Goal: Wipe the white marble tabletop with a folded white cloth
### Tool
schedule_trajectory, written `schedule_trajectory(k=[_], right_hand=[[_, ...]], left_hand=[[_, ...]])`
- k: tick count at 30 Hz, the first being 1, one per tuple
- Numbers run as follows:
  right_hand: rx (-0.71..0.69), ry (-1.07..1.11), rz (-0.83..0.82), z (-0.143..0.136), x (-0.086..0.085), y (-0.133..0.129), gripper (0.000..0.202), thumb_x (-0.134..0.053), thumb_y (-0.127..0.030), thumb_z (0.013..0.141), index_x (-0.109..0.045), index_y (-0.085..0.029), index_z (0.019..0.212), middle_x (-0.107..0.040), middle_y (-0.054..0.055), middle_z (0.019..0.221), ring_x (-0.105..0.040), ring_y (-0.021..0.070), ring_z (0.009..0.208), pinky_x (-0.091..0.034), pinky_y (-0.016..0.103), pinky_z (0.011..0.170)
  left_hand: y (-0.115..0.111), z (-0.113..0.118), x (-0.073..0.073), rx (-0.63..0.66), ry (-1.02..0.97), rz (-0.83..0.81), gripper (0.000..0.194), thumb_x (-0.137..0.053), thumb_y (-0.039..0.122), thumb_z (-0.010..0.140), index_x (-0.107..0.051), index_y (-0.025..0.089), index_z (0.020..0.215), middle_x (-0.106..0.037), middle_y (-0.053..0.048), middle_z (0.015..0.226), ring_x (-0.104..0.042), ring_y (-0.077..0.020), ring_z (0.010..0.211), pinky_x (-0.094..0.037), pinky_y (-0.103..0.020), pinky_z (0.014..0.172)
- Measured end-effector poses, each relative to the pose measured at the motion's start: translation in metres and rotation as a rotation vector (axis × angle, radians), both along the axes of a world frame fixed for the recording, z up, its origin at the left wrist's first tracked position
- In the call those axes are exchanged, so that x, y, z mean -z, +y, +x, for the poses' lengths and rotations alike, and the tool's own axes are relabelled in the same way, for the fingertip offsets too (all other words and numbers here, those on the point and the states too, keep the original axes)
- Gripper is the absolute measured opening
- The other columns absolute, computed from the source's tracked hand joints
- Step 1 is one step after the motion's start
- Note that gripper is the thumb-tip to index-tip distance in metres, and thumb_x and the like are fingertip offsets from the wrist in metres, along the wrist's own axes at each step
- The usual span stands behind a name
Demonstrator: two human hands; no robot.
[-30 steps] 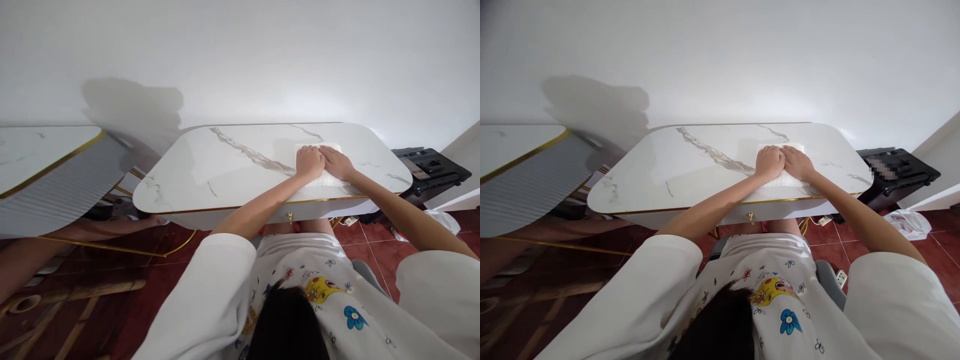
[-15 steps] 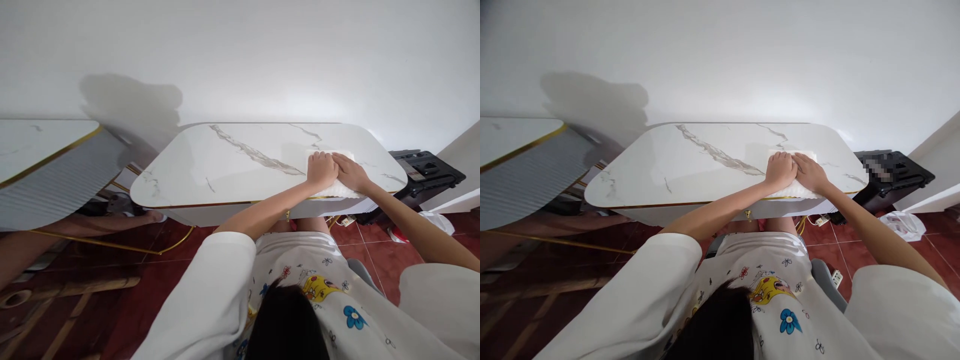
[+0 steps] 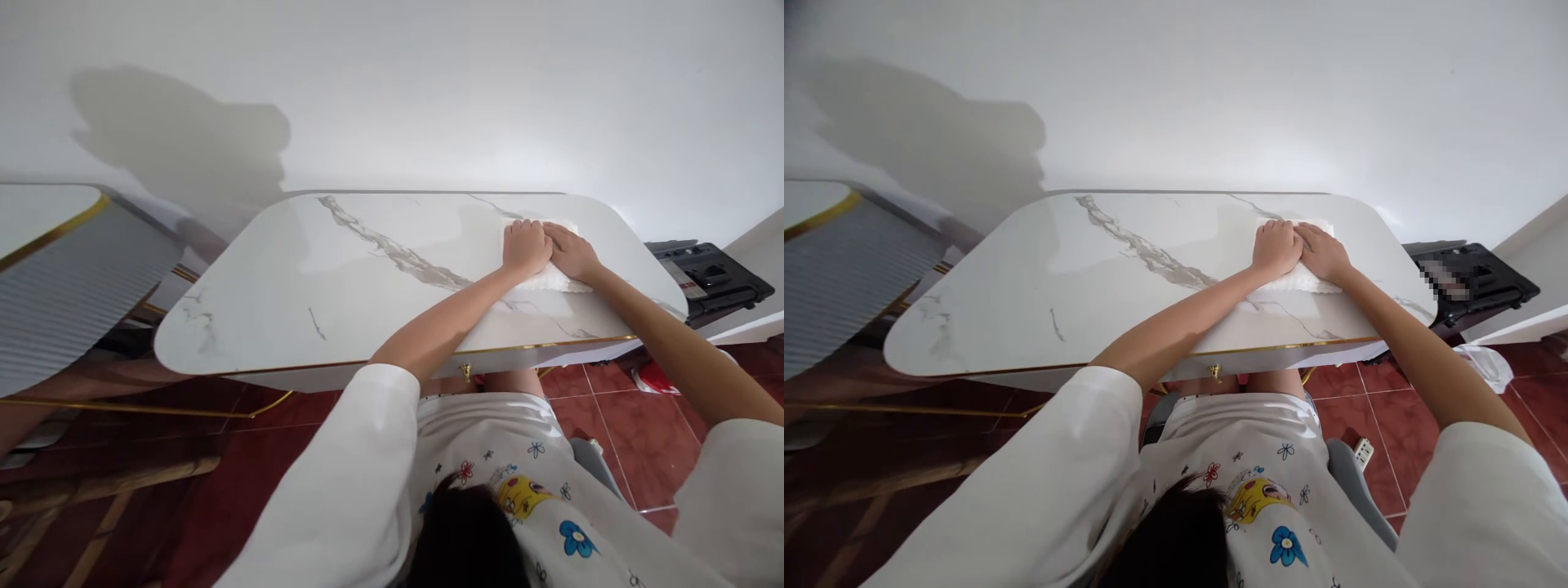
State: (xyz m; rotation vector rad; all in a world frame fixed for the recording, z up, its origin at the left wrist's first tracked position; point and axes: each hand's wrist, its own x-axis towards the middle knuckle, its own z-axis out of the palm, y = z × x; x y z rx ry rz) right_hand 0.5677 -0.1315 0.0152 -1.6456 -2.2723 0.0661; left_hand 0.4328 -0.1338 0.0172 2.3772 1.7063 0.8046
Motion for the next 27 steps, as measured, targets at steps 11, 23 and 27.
schedule_trajectory(k=[11,23,27], right_hand=[[0.020,0.033,0.028,0.000,0.004,0.081,0.051,-0.038,-0.039,0.092,-0.055,-0.027,0.138,-0.052,0.000,0.148,-0.048,0.0300,0.135,-0.043,0.047,0.108],[-0.014,0.112,0.079,-0.022,0.009,0.149,0.046,-0.038,-0.037,0.090,-0.061,-0.024,0.127,-0.062,0.004,0.136,-0.057,0.0305,0.122,-0.048,0.045,0.098],[-0.012,0.121,0.051,-0.025,0.008,0.159,0.046,-0.038,-0.037,0.090,-0.061,-0.023,0.128,-0.062,0.005,0.136,-0.058,0.0303,0.122,-0.047,0.046,0.100]], left_hand=[[0.076,0.000,-0.003,-0.031,-0.014,-0.010,0.031,-0.036,0.018,0.095,-0.062,0.016,0.112,-0.066,-0.013,0.120,-0.053,-0.0264,0.119,-0.037,-0.037,0.104],[0.141,-0.017,0.000,-0.075,-0.036,-0.013,0.031,-0.036,0.017,0.094,-0.063,0.018,0.108,-0.066,-0.011,0.121,-0.054,-0.0259,0.119,-0.038,-0.038,0.104],[0.152,-0.019,0.002,-0.082,-0.026,-0.012,0.031,-0.036,0.018,0.093,-0.063,0.016,0.109,-0.067,-0.012,0.120,-0.056,-0.0261,0.117,-0.038,-0.038,0.103]])
